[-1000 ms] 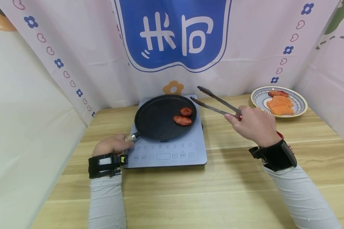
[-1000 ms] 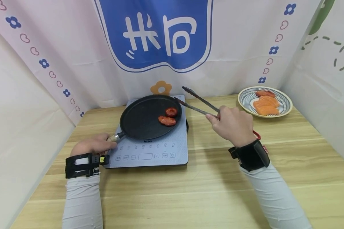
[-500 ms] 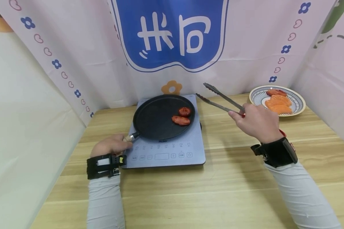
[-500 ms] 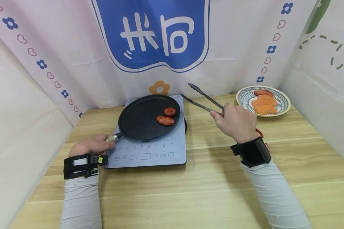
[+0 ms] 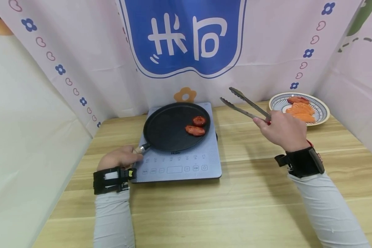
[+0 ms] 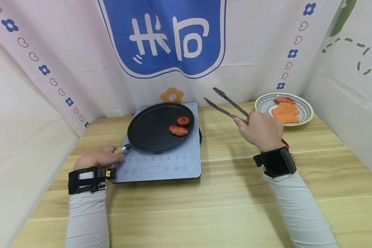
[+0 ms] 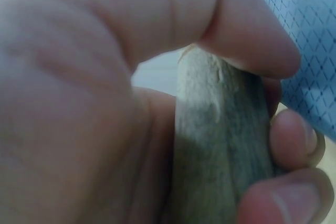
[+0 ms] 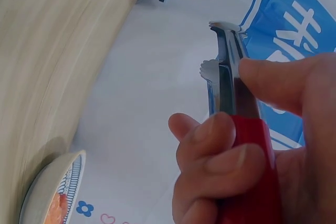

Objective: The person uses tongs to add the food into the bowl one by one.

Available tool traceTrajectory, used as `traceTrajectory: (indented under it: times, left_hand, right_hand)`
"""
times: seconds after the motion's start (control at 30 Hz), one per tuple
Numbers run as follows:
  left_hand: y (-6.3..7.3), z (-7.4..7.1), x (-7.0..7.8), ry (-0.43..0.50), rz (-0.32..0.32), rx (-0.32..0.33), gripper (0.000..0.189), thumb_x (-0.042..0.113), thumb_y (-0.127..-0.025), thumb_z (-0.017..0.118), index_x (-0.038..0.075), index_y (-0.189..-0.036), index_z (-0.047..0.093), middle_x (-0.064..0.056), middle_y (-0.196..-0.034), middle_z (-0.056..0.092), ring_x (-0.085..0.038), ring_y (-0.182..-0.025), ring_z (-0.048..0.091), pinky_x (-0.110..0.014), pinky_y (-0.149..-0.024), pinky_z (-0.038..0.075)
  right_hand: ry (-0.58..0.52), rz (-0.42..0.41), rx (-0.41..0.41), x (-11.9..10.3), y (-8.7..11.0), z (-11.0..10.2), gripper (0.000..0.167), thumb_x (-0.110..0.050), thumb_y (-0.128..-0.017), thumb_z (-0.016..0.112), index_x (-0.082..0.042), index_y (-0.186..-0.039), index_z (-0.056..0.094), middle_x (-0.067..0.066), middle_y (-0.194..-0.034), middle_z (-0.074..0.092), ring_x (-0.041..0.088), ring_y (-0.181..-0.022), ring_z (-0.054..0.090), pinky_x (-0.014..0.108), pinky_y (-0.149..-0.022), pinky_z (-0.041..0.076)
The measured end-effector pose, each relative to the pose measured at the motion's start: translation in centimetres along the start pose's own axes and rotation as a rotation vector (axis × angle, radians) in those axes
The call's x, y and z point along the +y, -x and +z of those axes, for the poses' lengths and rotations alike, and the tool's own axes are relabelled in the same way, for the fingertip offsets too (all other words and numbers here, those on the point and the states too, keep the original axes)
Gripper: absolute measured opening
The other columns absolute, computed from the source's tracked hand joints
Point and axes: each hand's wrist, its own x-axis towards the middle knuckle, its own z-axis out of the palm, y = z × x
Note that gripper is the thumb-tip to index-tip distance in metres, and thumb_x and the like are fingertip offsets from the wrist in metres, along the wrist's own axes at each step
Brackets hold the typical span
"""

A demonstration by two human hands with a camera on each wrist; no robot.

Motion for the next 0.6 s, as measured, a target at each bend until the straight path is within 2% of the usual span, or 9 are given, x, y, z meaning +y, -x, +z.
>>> traceTrajectory:
  times: [0.2, 0.4, 0.6]
  left_hand:
    - [0.0, -0.1, 0.1, -0.007, 0.003, 0.001, 0.029, 0.027, -0.104, 0.056, 0.000, -0.115, 0.052, 0.000, -0.073, 0.052, -0.013, -0.060, 0.048, -0.026, -0.056, 0.041]
    - [-0.1, -0.1, 0.1, -0.006, 0.003, -0.001, 0.028, 0.027, -0.104, 0.056, 0.001, -0.114, 0.052, 0.001, -0.072, 0.052, -0.012, -0.059, 0.048, -0.026, -0.056, 0.041]
    - [0.0, -0.1, 0.1, -0.005, 0.007, 0.000, 0.026, 0.027, -0.104, 0.056, 0.002, -0.111, 0.052, 0.001, -0.071, 0.051, -0.012, -0.059, 0.048, -0.026, -0.056, 0.041]
  right_hand:
    - [-0.002, 0.026, -0.013, 0.7, -0.3, -0.1, 0.072, -0.076, -0.099, 0.044, -0.008, -0.081, 0.061, 0.009, -0.068, 0.057, 0.033, -0.072, 0.059, 0.046, -0.055, 0.038]
    - [0.008, 0.042, 0.009, 1.7, -0.5, -0.2, 0.075, -0.077, -0.098, 0.044, -0.005, -0.086, 0.061, 0.012, -0.073, 0.060, 0.037, -0.076, 0.061, 0.047, -0.057, 0.038]
    - [0.020, 0.053, 0.030, 2.5, -0.6, -0.7, 0.075, -0.075, -0.100, 0.043, -0.004, -0.085, 0.059, 0.012, -0.073, 0.058, 0.037, -0.075, 0.060, 0.048, -0.055, 0.038]
